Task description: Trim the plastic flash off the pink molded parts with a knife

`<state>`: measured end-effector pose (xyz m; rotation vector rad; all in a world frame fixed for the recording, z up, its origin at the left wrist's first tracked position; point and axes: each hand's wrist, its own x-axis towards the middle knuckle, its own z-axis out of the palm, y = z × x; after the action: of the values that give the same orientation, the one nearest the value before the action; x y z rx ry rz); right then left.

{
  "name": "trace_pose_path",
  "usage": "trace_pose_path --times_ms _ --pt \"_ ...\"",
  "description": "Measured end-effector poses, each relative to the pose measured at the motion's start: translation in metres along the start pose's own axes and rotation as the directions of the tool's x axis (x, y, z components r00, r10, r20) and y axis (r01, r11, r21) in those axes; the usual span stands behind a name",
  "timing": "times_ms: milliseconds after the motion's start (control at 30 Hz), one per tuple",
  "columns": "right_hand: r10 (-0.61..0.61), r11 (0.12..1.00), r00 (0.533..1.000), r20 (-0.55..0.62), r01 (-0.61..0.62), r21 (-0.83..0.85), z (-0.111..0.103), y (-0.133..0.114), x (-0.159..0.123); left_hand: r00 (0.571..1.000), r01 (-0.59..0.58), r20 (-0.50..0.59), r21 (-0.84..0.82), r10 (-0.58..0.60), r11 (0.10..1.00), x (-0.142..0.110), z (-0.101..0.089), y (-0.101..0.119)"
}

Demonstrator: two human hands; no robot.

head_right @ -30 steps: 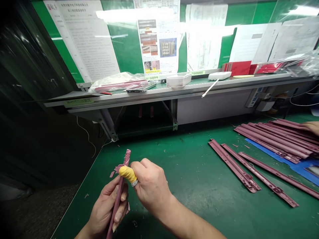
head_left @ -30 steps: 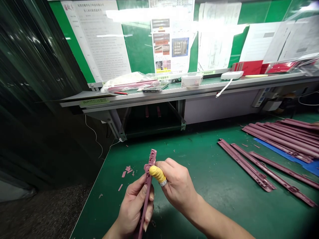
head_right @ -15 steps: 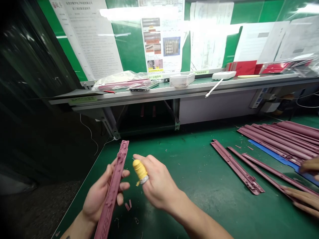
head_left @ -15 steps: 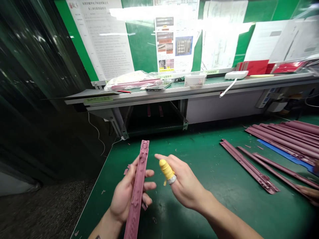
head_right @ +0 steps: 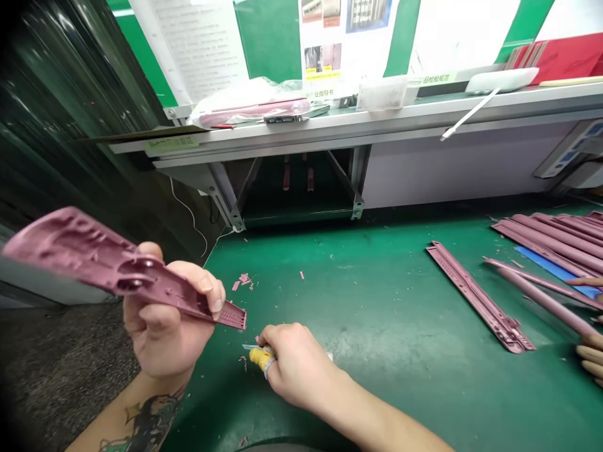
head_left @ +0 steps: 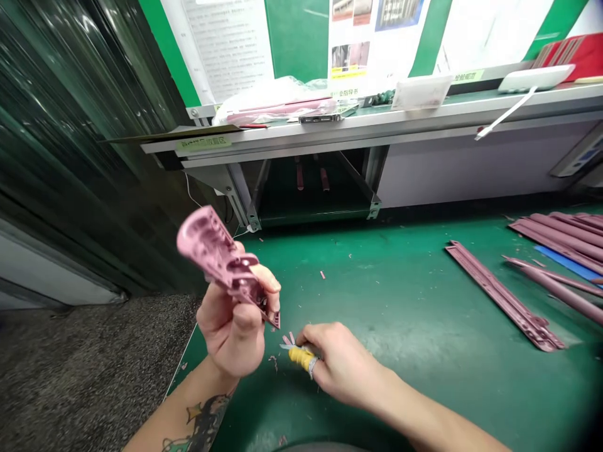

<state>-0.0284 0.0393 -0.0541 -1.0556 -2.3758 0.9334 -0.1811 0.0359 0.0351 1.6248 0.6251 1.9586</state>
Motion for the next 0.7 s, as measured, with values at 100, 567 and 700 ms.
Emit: trace_pose_path --times_ms 100,567,700 --pt "-0.002 1.000 1.000 -0.009 0.002 0.015 -0.008 0.001 0.000 0.999 0.054 0.004 -0.025 -0.054 0.998 -0.002 0.001 0.006" --pt "-0.072 0.996 0.996 -0.059 0.068 -0.058 -0.009 0.002 0.008 0.988 0.155 0.015 -0.006 -0.155 0.988 -0.016 0.006 0.016" --pt "-0.048 0.991 0.995 -0.088 0.036 -0.129 -0.011 0.003 0.010 0.965 0.256 -0.031 -0.091 -0.260 0.962 -0.022 0.004 0.017"
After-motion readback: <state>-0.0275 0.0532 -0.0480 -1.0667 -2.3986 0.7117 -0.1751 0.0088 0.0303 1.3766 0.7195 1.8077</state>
